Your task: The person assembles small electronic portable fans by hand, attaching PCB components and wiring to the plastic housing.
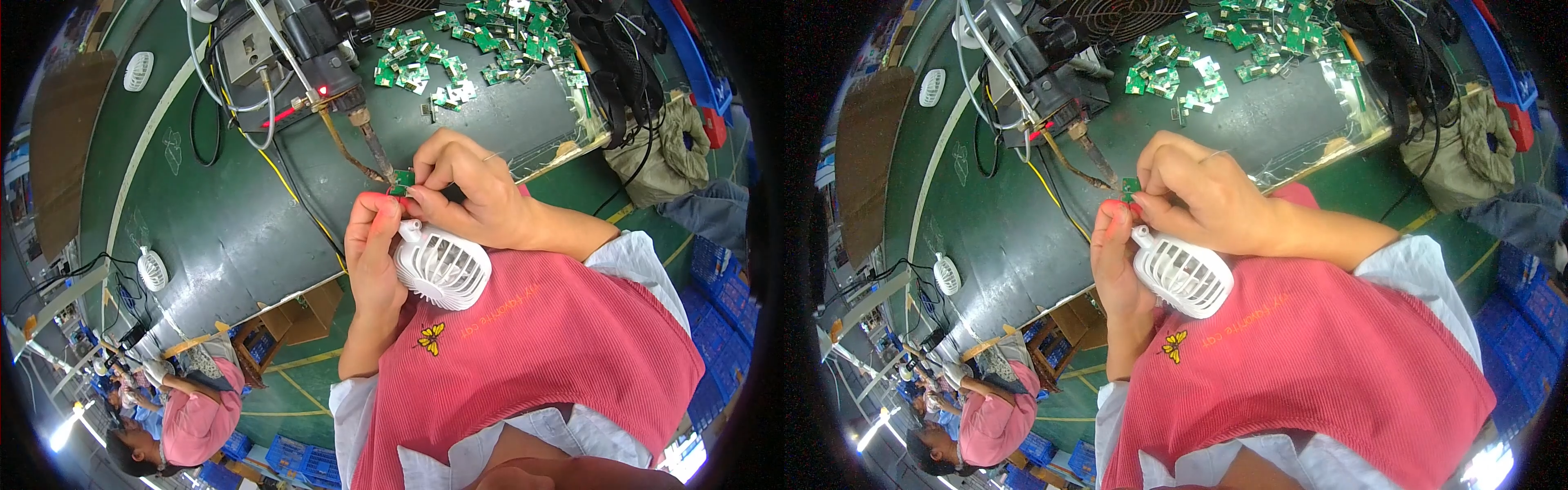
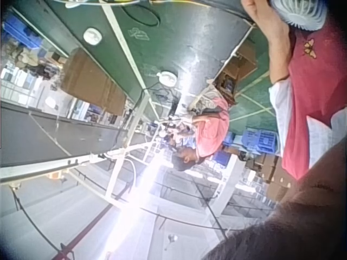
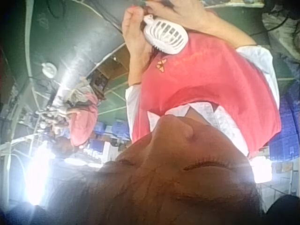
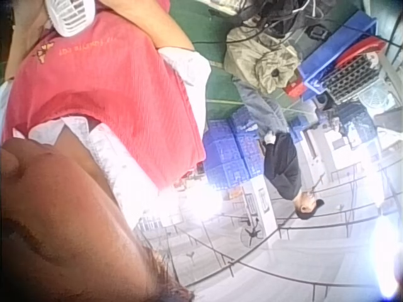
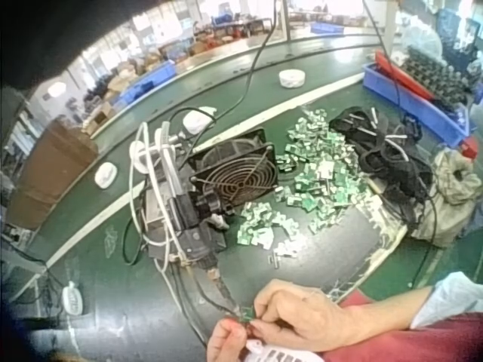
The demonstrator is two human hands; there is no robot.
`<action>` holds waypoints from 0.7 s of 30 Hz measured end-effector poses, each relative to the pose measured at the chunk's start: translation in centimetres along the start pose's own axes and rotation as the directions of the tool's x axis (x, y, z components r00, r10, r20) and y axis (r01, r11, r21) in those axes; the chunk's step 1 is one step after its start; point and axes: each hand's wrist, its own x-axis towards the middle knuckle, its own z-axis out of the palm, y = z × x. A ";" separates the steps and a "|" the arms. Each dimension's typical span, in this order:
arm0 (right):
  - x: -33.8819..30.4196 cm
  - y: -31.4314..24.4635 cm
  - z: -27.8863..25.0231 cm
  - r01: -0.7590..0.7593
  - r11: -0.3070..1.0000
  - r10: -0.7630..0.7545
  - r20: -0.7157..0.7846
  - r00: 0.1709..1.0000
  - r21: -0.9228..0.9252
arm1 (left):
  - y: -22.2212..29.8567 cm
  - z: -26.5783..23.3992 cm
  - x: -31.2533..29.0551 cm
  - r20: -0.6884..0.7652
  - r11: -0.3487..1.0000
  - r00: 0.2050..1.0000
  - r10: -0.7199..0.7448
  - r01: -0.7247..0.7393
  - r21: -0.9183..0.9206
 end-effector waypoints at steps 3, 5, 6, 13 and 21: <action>0.1 0.0 0.0 0.007 1.000 -0.007 -0.002 1.000 -0.004 | 0.2 0.2 0.1 0.013 1.000 1.000 0.010 -0.010 0.000; 0.2 -0.1 0.0 0.010 1.000 -0.010 -0.001 1.000 -0.003 | 0.2 0.2 0.1 0.032 1.000 0.999 0.018 -0.018 0.000; 0.2 -0.1 -0.1 0.013 1.000 -0.013 -0.001 1.000 -0.003 | 0.2 0.2 0.1 0.033 1.000 0.999 0.017 -0.017 -0.002; 0.3 -0.3 -0.2 0.014 1.000 -0.014 0.000 1.000 -0.010 | 0.4 0.4 0.1 0.013 1.000 1.000 0.013 -0.013 0.000; 0.3 -0.4 -0.3 0.018 0.999 -0.018 0.009 1.000 -0.044 | 0.2 0.3 0.0 0.004 1.000 1.000 0.004 -0.004 0.005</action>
